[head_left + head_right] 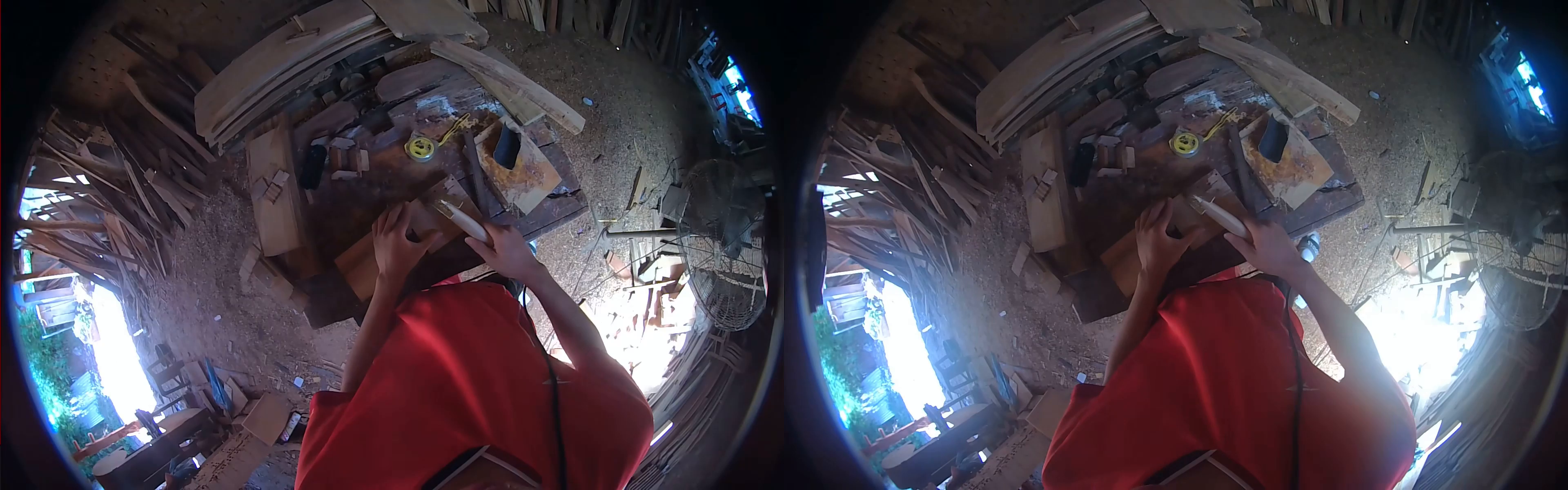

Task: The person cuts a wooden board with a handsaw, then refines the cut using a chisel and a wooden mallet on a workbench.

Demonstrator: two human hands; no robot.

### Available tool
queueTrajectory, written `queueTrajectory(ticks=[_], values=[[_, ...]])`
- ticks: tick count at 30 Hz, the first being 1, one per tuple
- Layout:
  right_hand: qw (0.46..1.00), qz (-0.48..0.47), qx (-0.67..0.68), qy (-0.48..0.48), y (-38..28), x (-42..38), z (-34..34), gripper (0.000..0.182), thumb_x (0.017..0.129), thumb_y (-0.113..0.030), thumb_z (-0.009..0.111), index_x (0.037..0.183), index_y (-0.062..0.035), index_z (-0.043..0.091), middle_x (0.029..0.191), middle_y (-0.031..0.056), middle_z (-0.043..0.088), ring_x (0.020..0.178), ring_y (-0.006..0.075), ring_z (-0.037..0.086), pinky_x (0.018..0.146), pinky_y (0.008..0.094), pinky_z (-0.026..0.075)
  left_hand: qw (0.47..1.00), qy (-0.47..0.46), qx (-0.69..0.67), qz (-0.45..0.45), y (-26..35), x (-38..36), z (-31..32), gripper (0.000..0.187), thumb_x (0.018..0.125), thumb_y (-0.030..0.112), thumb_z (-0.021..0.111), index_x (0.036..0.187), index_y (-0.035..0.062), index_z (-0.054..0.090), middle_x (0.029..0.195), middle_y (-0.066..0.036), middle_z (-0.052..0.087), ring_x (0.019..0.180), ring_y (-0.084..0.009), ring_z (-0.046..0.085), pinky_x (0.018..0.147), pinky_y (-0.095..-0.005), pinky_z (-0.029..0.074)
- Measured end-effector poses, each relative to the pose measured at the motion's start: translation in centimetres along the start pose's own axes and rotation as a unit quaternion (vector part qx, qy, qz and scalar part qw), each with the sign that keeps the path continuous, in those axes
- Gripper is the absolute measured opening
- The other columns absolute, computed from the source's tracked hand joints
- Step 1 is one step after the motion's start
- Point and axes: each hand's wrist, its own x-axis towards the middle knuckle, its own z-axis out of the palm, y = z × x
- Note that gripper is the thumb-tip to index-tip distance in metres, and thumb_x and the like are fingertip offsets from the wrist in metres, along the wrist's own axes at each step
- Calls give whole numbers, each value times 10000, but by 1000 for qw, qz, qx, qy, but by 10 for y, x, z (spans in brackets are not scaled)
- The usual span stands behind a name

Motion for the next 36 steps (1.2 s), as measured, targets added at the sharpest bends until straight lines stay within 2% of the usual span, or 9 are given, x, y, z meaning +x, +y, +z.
queueTrajectory(ticks=[4,10,16,19,22,26,29,32,36], values=[[992,-24,92,78,-42,1,-19,356,1002,-320,745,1097,9,648,755,213,643,714,452,674,641,504,510,1000,5,11,-1,-1,-1,2,834,692,512,928,1316,4,707,1343,-148,685,1229,-377,633,1068,-500,486],[999,3,-43,-34,-12,4,-3,383,1003,-309,747,1187,12,653,755,202,695,713,421,731,630,486,553,1000,13,4,1,1,0,0,830,709,536,917,1312,8,701,1339,-137,680,1251,-361,618,1080,-498,468],[994,-7,92,64,-60,-1,-28,382,1006,-329,735,1155,10,641,761,219,692,732,452,728,640,503,564,1000,14,3,4,-3,-2,3,845,704,534,918,1327,9,694,1342,-142,683,1247,-362,623,1085,-487,467],[998,-30,-34,38,-22,-3,4,337,999,-274,749,1144,5,629,693,193,624,618,394,672,583,464,501,1000,-10,4,-11,-2,-1,1,853,702,530,920,1336,7,691,1349,-141,682,1255,-357,620,1089,-487,464],[997,-53,2,49,-20,-2,5,332,998,-250,743,1169,11,630,700,184,625,599,367,668,578,447,504,1000,-8,9,-8,-2,0,1,853,706,535,917,1337,6,692,1355,-140,681,1263,-358,616,1093,-487,461],[994,-35,90,58,-68,1,-34,344,1006,-296,736,1134,7,636,765,226,690,726,434,734,618,492,561,1000,-4,1,-13,-2,-4,2,853,712,546,911,1335,6,694,1356,-140,681,1266,-364,614,1095,-491,459],[995,-63,40,70,-49,2,-17,339,1007,-292,736,1131,7,635,753,221,690,718,434,733,613,491,559,1000,2,6,-3,-4,0,2,844,710,542,912,1327,6,699,1346,-139,683,1252,-363,620,1087,-491,463],[997,3,-68,-34,-11,4,3,352,1009,-296,733,1162,6,639,753,219,693,720,437,731,617,488,560,1000,1,2,-6,-3,-1,1,838,707,538,915,1318,6,704,1341,-141,685,1234,-362,627,1080,-490,468],[997,-27,42,53,-52,7,-24,382,1017,-333,721,1156,14,644,761,228,697,728,455,724,639,507,562,1000,1,1,-8,-1,0,2,835,705,537,917,1311,3,705,1338,-145,687,1221,-367,632,1078,-490,474]])
